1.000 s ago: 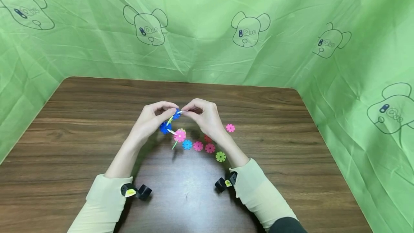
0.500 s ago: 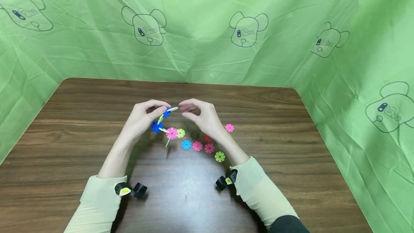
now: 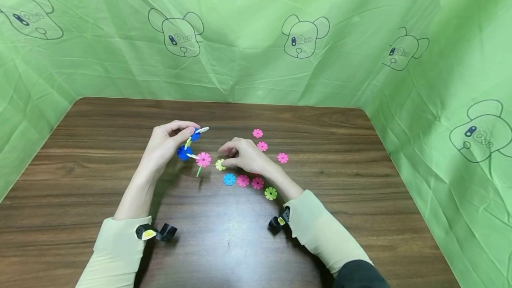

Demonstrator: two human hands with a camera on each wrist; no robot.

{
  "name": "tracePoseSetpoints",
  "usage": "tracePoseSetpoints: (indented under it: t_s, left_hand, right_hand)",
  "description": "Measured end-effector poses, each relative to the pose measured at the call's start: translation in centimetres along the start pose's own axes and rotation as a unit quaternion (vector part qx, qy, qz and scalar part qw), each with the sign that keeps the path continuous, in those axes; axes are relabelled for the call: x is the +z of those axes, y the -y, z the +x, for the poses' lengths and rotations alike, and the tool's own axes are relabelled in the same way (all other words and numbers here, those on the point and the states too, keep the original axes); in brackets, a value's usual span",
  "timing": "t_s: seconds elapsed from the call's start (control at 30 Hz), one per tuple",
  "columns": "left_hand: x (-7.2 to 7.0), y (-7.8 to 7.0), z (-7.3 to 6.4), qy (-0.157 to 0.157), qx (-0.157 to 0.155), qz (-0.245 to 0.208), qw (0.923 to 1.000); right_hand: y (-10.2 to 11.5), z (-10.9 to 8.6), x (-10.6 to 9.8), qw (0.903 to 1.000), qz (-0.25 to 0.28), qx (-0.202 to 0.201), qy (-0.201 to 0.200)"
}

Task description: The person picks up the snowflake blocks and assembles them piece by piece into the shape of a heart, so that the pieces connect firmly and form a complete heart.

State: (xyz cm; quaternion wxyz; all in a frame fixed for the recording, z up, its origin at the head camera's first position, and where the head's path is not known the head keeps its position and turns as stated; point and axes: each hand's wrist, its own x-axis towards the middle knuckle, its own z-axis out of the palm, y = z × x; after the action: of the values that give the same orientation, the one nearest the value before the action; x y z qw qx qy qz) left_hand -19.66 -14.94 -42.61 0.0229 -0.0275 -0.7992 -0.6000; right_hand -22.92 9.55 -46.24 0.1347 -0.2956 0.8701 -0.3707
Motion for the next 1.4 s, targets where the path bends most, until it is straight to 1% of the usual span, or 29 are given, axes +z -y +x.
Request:
tracePoseSetpoints:
  t_s: [0.1, 0.23, 0.4, 0.57, 0.77, 0.93, 1.1, 1.27, 1.4]
  left_hand:
    - [-0.1, 0.0, 0.1, -0.001, 0.002, -0.001, 1.0]
    - [-0.1, 0.0, 0.2, -0.002, 0.002, -0.002, 1.0]
    - [0.1, 0.0, 0.2, 0.003, -0.002, 0.003, 1.0]
    - [0.3, 0.2, 0.2, 0.006, 0.003, 0.007, 1.0]
    - [0.4, 0.2, 0.4, 0.006, 0.004, 0.001, 1.0]
    - [0.4, 0.2, 0.4, 0.002, 0.007, 0.003, 1.0]
    - [0.4, 0.2, 0.4, 0.004, 0.009, 0.003, 0.9999]
    - [0.5, 0.2, 0.4, 0.008, 0.009, -0.003, 0.9999]
    - [0.5, 0.1, 0.2, 0.011, 0.013, 0.0, 0.9999]
  right_hand:
    - [0.0, 0.2, 0.5, 0.9993, -0.035, -0.006, 0.01]
    - [0.0, 0.4, 0.9, 0.997, -0.076, -0.012, 0.009]
    - [0.2, 0.7, 1.1, 0.995, -0.1, 0.004, 0.006]
    - [0.3, 0.9, 1.2, 0.994, -0.108, 0.013, 0.005]
    - [0.3, 1.1, 1.2, 0.9947, -0.101, 0.017, 0.003]
    - [0.2, 1.3, 1.1, 0.9939, -0.108, 0.021, 0.007]
    - [0.2, 1.3, 1.3, 0.9943, -0.104, 0.026, 0.001]
    - [0.2, 1.2, 1.4, 0.9953, -0.093, 0.025, -0.004]
    - [0.2, 1.1, 1.4, 0.9953, -0.095, 0.019, -0.009]
